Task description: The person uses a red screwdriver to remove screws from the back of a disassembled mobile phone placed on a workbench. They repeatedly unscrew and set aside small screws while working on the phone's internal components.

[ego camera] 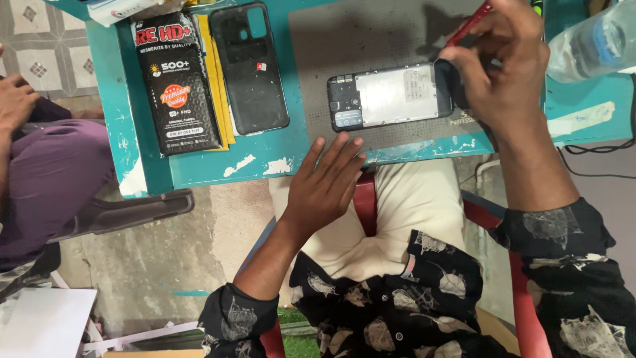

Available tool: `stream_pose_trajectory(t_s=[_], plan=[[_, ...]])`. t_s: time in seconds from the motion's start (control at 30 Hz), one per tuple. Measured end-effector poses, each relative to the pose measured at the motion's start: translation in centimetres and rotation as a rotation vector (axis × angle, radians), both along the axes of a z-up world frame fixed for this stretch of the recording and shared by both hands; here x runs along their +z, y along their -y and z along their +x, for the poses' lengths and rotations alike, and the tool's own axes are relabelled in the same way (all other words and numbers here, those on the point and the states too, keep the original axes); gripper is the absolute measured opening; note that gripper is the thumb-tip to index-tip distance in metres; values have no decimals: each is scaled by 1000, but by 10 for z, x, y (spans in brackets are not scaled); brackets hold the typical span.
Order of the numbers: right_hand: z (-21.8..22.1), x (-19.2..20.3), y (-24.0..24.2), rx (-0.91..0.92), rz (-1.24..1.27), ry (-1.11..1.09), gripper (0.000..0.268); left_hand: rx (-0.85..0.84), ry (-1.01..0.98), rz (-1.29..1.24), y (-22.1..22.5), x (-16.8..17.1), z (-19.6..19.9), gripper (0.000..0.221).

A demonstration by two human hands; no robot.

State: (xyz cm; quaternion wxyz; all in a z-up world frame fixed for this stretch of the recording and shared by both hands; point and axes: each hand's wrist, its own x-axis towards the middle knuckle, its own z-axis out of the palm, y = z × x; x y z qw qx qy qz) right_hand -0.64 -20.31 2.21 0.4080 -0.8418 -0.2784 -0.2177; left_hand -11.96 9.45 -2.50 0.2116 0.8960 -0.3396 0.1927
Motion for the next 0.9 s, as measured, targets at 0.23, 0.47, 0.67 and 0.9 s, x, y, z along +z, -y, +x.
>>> stream_pose_trajectory(t_s=[0.23, 0.47, 0.67, 0.9], plan=[[0, 3, 0, 21, -14, 7, 63, -3, -9, 12, 0, 1, 0, 30], [-3, 3, 0, 29, 41, -106, 53, -3, -26, 9, 0, 0, 0, 30], [-1, 4, -4, -57, -22, -8, 59, 5, -9, 32, 0, -2, 0, 30], [-3, 9, -9, -6, -22, -9, 54, 14, -19, 34, 0, -1, -2, 29]])
